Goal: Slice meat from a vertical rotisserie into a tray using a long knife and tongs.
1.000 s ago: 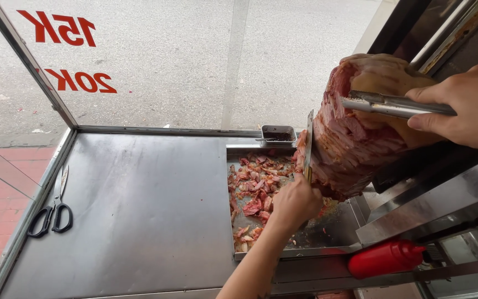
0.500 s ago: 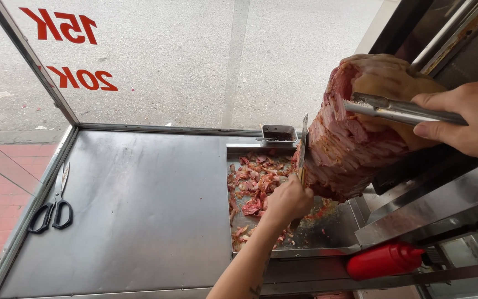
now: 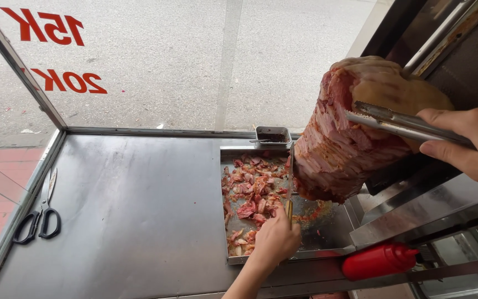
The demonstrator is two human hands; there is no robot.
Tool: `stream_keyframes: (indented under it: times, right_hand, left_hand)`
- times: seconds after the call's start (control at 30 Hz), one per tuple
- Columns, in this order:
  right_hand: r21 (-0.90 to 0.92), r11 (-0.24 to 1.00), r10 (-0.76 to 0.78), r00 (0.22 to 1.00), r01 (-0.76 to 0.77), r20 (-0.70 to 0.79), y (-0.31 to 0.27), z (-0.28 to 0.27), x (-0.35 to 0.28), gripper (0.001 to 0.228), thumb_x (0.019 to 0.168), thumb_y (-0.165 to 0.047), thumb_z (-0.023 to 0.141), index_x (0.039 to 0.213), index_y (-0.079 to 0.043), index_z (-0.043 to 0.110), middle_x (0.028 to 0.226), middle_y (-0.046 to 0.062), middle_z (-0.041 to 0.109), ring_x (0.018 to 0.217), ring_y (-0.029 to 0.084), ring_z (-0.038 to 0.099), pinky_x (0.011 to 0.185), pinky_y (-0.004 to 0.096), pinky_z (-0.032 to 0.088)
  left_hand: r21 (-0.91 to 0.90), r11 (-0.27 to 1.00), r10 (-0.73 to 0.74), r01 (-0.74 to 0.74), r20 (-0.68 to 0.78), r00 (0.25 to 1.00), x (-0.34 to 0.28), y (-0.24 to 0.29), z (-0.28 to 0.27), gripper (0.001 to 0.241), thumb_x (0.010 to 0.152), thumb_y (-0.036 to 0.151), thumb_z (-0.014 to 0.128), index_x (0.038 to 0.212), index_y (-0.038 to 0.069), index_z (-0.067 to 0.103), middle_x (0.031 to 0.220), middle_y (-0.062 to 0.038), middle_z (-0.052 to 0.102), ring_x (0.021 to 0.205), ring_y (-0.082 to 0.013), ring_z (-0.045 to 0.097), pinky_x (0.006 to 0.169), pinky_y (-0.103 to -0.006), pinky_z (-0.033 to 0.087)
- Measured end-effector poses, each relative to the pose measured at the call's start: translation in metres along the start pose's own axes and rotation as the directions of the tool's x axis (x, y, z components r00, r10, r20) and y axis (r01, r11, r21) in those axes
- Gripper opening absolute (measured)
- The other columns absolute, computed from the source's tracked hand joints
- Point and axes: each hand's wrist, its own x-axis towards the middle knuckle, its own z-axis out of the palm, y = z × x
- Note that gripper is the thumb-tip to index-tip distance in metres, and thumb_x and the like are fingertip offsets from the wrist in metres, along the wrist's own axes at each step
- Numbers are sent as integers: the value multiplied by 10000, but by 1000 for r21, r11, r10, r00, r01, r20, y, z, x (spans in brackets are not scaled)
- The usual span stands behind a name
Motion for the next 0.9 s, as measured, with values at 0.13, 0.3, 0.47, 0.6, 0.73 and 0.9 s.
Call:
stream_keyframes:
  times: [0.13,0.3,0.47,0.6,0.73,0.9]
  right_hand:
    - [82,996,-22,997,28,-76,21,17,1,412,841,-271,703,1250,-291,659,767,-47,862,431,133,811,463,235,642]
    - [682,726,3,992,87,-130,55,20,20,556,826,120,619,1372,13,611,961,248,793,746,357,793,756,415,631]
    - [-149,988,30,996,-42,-80,6,-33,40,464,902,-335,562,1361,-268,587,823,-49,844,516,97,792,548,219,608]
    - [-600,794,216,968,-98,128,-33,-59,60,509,986,-658,336,1438,-457,458,1022,-138,879,905,49,874,930,307,647]
    - [-559,825,192,973,-87,132,-23,-48,80,532,947,-701,386,1394,-448,526,1137,-110,835,1026,115,840,987,350,633]
    - [-546,834,222,955,-83,194,-26,-53,91,528,956,-692,394,1395,-439,543,1157,-108,838,946,79,868,946,291,648]
  left_hand:
    - [14,1000,6,-5,-33,999,-16,-17,-20,352,1005,381,438,1163,69,481,1015,-203,719,889,-434,679,783,-554,505]
    - [-105,990,72,-92,-175,982,-29,19,-70,352,921,285,473,1212,92,513,849,-155,717,722,-415,663,665,-539,478]
    - [-32,940,315,-339,-297,902,-43,87,-105,493,952,237,460,1368,-27,447,692,-215,706,483,-385,653,444,-513,476]
    - [-1,861,465,-509,-403,788,-40,118,-105,500,932,148,451,1313,-173,409,667,-238,648,371,-348,588,310,-465,448]
    - [-42,873,430,-486,-406,806,-41,124,-95,415,975,226,505,1174,-134,452,612,-218,663,390,-409,609,373,-490,465]
    - [-9,881,421,-473,-438,794,-44,121,-83,551,946,182,480,1342,-186,374,599,-244,659,379,-424,606,354,-495,447]
